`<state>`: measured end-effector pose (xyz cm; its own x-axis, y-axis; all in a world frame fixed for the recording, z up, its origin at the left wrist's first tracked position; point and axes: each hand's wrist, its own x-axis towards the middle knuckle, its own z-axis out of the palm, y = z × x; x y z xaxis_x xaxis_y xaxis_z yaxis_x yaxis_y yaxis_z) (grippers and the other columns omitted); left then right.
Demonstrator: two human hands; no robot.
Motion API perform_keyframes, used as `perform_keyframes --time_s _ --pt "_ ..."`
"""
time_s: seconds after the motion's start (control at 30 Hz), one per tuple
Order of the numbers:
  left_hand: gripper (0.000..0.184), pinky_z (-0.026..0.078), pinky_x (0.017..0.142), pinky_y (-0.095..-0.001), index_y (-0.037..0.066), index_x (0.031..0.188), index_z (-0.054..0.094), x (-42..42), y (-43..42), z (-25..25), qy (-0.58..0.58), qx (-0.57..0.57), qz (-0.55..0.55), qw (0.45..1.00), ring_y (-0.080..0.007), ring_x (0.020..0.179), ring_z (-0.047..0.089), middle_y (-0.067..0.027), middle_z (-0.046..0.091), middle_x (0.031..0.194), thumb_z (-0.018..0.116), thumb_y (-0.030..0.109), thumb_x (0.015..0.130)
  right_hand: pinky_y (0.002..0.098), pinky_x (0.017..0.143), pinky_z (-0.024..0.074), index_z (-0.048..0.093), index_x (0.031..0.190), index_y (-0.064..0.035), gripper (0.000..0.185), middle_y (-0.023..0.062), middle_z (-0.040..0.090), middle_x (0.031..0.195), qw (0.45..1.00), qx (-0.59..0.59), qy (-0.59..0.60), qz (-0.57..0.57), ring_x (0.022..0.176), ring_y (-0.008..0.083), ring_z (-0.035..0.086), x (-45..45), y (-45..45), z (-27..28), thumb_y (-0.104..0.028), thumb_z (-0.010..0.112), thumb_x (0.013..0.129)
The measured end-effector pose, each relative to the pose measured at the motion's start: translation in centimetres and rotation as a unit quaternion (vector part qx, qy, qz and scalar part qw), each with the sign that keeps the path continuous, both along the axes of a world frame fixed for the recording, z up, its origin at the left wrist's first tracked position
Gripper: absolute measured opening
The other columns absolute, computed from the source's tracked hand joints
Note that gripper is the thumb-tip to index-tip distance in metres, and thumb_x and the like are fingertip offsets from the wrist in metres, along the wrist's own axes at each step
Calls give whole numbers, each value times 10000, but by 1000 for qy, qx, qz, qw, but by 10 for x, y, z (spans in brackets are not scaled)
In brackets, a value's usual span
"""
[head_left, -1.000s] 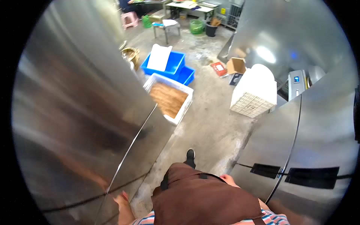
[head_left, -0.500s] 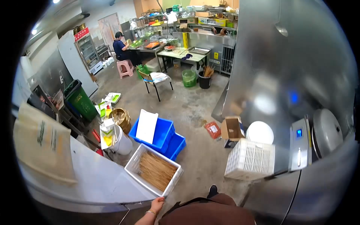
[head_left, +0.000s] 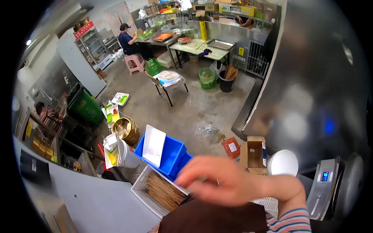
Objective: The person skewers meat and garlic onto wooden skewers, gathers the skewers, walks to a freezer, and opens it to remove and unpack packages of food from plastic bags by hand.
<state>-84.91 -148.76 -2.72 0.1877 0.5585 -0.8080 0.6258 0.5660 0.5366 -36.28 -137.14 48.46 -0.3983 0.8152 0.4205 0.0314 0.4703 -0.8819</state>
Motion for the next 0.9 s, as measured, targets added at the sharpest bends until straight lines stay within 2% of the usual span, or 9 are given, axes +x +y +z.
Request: perform_keyframes --time_s 0.03,0.13,0.3,0.4,0.57,0.6,0.67,0.77,0.9 --pt "215 489 638 -237 34 1063 598 11 22 4 3 10 1 1000 -145 705 597 -50 627 821 521 121 881 326 715 457 541 1047 -34 265 129 565 961 994 44 47 86 847 249 575 -19 26 12 -127 597 805" --pt "227 492 653 -245 31 1081 584 64 99 56 -17 24 34 999 -148 710 598 -53 625 838 517 122 885 343 730 452 541 1052 -51 303 123 555 985 970 -2 38 238 845 249 569 -56 89 57 -156 598 774" --pt "248 496 679 -258 25 1112 560 169 234 159 -70 -12 203 977 -155 718 600 -57 623 866 510 124 890 315 640 424 542 909 -66 188 75 525 852 964 123 -10 236 734 217 542 -8 185 66 -186 589 771" --pt "257 495 697 -253 37 1130 549 198 302 149 -101 -22 268 958 -139 813 593 -54 606 984 494 115 891 299 585 406 543 824 -76 145 47 507 772 966 155 -39 205 667 197 525 21 248 65 -204 583 770" --pt "262 497 691 -255 31 1129 544 215 377 145 -130 20 341 931 -146 843 605 -66 609 1024 524 132 888 271 495 377 544 681 -91 170 -1 476 639 968 208 -64 128 556 165 498 59 351 48 -234 574 767" --pt "260 501 682 -258 26 1120 549 191 367 77 -138 46 367 919 -150 827 608 -77 615 1000 542 116 876 265 519 370 548 685 -91 147 -8 483 646 960 237 -98 113 572 158 502 63 373 47 -222 576 743" --pt "271 513 660 -275 16 1103 567 168 346 12 -168 35 445 879 -150 758 611 -81 635 875 584 95 844 270 563 362 555 695 -88 119 -14 496 659 940 246 -172 163 614 162 517 67 425 66 -200 593 681" --pt "266 511 660 -274 19 1098 574 192 346 84 -13 2 369 929 -147 758 610 -78 636 874 583 96 844 283 605 371 558 752 -92 138 -8 514 710 911 262 -195 252 661 171 533 64 500 78 -189 599 664" --pt "259 509 660 -273 22 1090 584 219 357 116 15 -32 405 913 -143 759 609 -75 637 873 581 98 843 304 647 399 559 857 -104 191 11 536 797 885 291 -166 325 711 183 550 42 582 75 -191 596 692"
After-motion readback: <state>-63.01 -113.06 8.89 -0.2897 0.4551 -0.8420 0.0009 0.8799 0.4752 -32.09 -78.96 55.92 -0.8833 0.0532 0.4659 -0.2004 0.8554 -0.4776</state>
